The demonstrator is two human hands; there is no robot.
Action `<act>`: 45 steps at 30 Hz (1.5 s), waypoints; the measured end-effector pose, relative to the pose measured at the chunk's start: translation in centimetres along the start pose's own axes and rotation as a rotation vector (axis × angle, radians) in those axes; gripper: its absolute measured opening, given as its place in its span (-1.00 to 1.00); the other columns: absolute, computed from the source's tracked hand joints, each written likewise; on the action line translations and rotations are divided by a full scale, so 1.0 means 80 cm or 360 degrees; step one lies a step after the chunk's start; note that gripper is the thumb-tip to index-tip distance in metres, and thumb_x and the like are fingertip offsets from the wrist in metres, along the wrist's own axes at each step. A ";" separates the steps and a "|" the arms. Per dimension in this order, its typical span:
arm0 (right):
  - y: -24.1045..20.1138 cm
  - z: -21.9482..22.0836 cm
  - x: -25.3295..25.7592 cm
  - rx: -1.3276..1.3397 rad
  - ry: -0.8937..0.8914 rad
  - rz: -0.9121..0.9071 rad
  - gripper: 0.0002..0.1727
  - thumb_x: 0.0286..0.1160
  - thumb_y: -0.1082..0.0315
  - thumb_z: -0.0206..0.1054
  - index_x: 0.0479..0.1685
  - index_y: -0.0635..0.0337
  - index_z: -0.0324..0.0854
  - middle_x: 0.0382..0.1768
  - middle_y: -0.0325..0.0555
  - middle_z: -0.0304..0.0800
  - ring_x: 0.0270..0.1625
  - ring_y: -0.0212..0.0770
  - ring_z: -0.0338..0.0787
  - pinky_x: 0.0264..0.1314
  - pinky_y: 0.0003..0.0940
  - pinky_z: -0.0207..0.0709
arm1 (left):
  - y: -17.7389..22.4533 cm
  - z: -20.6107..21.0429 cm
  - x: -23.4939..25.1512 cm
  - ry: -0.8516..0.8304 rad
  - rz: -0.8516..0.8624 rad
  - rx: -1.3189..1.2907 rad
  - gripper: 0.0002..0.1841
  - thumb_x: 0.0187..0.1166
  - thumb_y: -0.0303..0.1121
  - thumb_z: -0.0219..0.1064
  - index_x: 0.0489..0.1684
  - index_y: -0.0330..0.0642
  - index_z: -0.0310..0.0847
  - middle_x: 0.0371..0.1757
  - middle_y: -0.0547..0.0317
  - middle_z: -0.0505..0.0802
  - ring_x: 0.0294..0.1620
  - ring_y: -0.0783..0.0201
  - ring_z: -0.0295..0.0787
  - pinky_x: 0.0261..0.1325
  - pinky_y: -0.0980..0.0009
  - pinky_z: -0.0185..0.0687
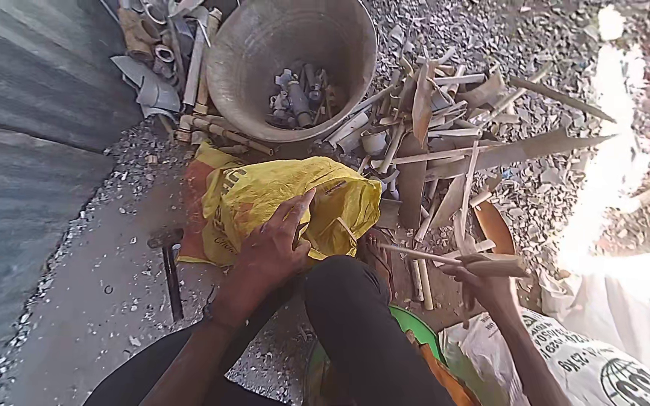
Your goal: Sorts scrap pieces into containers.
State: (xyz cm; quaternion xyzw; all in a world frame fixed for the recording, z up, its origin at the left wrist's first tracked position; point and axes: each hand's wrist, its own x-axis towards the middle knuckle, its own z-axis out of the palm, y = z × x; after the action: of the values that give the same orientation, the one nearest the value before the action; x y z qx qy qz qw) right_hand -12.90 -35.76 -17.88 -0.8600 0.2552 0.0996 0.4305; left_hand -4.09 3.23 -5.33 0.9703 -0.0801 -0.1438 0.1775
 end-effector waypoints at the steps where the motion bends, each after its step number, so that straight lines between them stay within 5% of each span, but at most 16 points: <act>1: -0.012 -0.009 -0.007 0.0173 0.0014 -0.0099 -0.73 0.15 0.42 0.57 -0.15 0.30 0.75 -0.36 -0.13 0.89 -0.40 -0.29 0.85 -0.21 -0.25 0.78 | -0.002 -0.001 0.000 -0.0008 -0.0018 -0.0021 -0.14 0.45 -0.36 0.31 0.90 0.25 0.09 0.71 0.11 0.51 0.22 -0.19 0.77 0.12 -0.30 0.62; 4: -0.064 -0.011 -0.016 0.0619 0.0016 -0.0266 -0.77 0.13 0.38 0.45 -0.20 0.22 0.71 -0.42 -0.28 0.86 -0.46 -0.38 0.84 -0.35 -0.40 0.78 | -0.004 -0.003 0.000 -0.0024 -0.0055 -0.0061 -0.16 0.48 -0.36 0.32 0.89 0.23 0.10 0.69 0.05 0.50 0.18 -0.20 0.77 0.11 -0.30 0.63; 8: -0.139 0.050 -0.003 0.1128 -0.0111 -0.0255 -0.87 0.33 0.56 0.36 -0.17 0.33 0.65 -0.41 -0.14 0.88 -0.43 -0.26 0.88 -0.31 -0.32 0.83 | 0.003 -0.008 0.001 -0.0068 -0.0074 -0.0062 -0.16 0.50 -0.36 0.31 0.90 0.24 0.07 0.73 0.06 0.46 0.24 -0.16 0.76 0.19 -0.25 0.62; 12: -0.232 0.108 -0.014 0.1664 -0.0505 0.0097 -0.89 0.51 0.67 0.19 -0.27 0.34 0.57 -0.48 -0.09 0.80 -0.48 -0.28 0.82 -0.38 -0.39 0.80 | 0.008 -0.010 0.004 -0.0121 -0.0102 -0.0059 -0.17 0.54 -0.36 0.32 0.91 0.24 0.05 0.77 0.07 0.40 0.25 -0.17 0.75 0.21 -0.22 0.62; 15: -0.254 0.162 0.019 0.2063 -0.0766 0.0471 -0.93 0.57 0.64 0.11 -0.12 0.35 0.43 -0.38 0.05 0.69 -0.39 -0.15 0.80 -0.32 -0.26 0.81 | 0.006 -0.005 0.006 -0.0083 -0.0088 -0.0082 -0.23 0.51 -0.38 0.30 0.84 0.22 0.22 0.78 0.09 0.41 0.31 -0.16 0.74 0.25 -0.20 0.63; 18: -0.272 0.180 0.022 0.2124 -0.0761 0.0521 -0.90 0.49 0.68 0.14 -0.16 0.35 0.40 -0.41 0.08 0.67 -0.43 -0.13 0.80 -0.37 -0.26 0.82 | -0.002 -0.004 0.010 0.0069 -0.0100 -0.0120 -0.26 0.51 -0.41 0.29 0.83 0.02 0.23 0.74 0.03 0.46 0.40 -0.16 0.70 0.33 -0.21 0.58; 23: -0.246 0.134 -0.033 0.1691 -0.0607 0.0249 -0.87 0.46 0.66 0.10 -0.30 0.25 0.45 -0.56 -0.13 0.71 -0.57 -0.29 0.76 -0.49 -0.40 0.75 | -0.008 -0.011 0.017 0.0286 -0.0183 -0.0234 -0.12 0.46 -0.44 0.35 0.90 -0.02 0.05 0.76 -0.05 0.40 0.23 -0.23 0.75 0.21 -0.28 0.61; 28: -0.188 0.130 -0.045 0.1761 -0.0622 0.0459 -0.85 0.43 0.59 0.09 -0.44 0.20 0.45 -0.61 -0.10 0.73 -0.64 -0.31 0.74 -0.60 -0.46 0.66 | 0.003 -0.003 0.011 0.0129 -0.0203 -0.0212 -0.13 0.51 -0.42 0.32 0.93 0.03 -0.02 0.84 0.07 0.30 0.28 -0.14 0.76 0.28 -0.16 0.62; 38: -0.173 0.145 -0.104 0.2091 -0.0208 0.0624 -0.81 0.61 0.63 0.06 -0.37 0.27 0.46 -0.51 -0.06 0.75 -0.49 -0.22 0.83 -0.39 -0.29 0.84 | 0.019 -0.002 0.007 -0.0006 -0.0283 -0.0193 -0.11 0.55 -0.40 0.28 0.95 0.09 -0.14 0.86 0.04 0.24 0.31 -0.11 0.74 0.30 -0.07 0.61; 42: -0.186 0.134 -0.108 0.2171 -0.0311 0.0911 -0.81 0.69 0.51 -0.02 -0.23 0.26 0.48 -0.48 -0.07 0.77 -0.51 -0.29 0.82 -0.47 -0.42 0.77 | 0.018 0.000 0.007 -0.0003 -0.0248 -0.0192 -0.09 0.53 -0.43 0.28 0.95 0.06 -0.15 0.86 0.05 0.25 0.35 -0.11 0.72 0.31 -0.05 0.61; 45: -0.179 0.137 -0.101 0.2240 -0.0464 0.0803 -0.74 0.66 0.53 -0.05 -0.34 0.23 0.53 -0.50 -0.07 0.79 -0.50 -0.30 0.82 -0.44 -0.43 0.77 | 0.018 -0.001 0.006 -0.0108 -0.0177 -0.0179 -0.11 0.52 -0.42 0.30 0.94 0.07 -0.08 0.84 0.08 0.29 0.37 -0.10 0.71 0.34 -0.06 0.59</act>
State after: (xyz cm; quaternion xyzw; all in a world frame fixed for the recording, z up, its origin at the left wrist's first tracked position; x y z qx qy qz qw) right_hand -11.74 -17.08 -11.53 -0.2763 0.3879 0.1215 0.8709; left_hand -3.77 1.82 -4.86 0.9563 -0.0239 -0.1904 0.2207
